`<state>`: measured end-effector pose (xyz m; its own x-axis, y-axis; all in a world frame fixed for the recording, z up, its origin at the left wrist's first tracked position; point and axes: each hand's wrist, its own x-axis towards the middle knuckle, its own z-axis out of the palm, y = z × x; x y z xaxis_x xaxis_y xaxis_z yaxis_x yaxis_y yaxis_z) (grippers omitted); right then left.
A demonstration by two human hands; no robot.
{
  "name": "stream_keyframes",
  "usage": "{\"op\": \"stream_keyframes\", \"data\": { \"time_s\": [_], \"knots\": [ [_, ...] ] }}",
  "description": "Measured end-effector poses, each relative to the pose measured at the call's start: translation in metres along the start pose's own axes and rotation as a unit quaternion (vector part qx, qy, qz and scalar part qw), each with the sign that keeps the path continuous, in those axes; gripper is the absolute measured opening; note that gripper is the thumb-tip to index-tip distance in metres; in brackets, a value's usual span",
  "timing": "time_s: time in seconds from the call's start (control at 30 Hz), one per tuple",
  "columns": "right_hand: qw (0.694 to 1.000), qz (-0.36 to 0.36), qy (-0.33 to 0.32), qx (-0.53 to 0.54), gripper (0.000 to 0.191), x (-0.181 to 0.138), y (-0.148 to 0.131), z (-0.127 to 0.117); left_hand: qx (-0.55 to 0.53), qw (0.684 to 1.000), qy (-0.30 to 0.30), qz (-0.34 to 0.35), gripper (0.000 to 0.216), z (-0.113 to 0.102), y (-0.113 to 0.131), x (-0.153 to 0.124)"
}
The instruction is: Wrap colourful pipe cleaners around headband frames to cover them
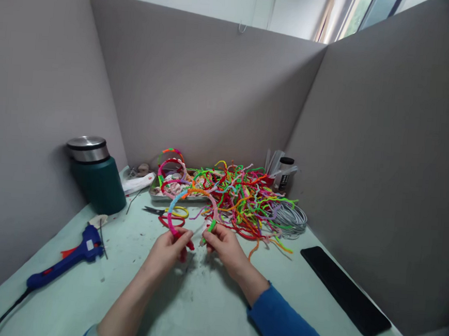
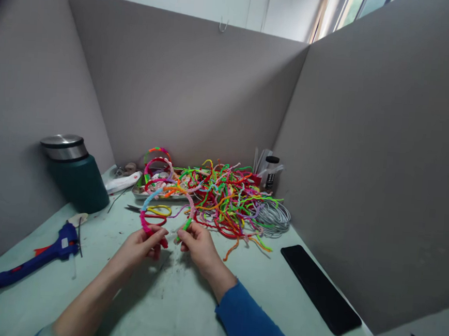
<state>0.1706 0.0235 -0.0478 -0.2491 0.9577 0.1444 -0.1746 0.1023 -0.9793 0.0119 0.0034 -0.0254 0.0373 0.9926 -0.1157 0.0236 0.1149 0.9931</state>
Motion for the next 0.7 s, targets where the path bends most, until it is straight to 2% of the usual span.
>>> {"op": "stream_keyframes", "data": {
  "time_s": [0.13, 0.23, 0.7],
  "knots": [
    [1.000, -0.015, 0.007, -0.022, 0.023, -0.0007, 0.0002, 0.0022, -0.019, 0.999, -0.011, -0.038, 0.045, 0.0017, 0.0033, -0.0024],
    [0.999, -0.017, 0.023, -0.021, 0.024, -0.0016, -0.0022, 0.0037, -0.042, 0.998, -0.009, -0.039, 0.043, 0.0000, 0.0048, -0.0029],
    [1.000, 0.021, 0.014, 0.016, 0.029, -0.0037, -0.0065, 0.0062, -0.101, 0.988, -0.098, -0.060, 0.035, -0.0010, -0.0015, -0.0063]
  ]
}}
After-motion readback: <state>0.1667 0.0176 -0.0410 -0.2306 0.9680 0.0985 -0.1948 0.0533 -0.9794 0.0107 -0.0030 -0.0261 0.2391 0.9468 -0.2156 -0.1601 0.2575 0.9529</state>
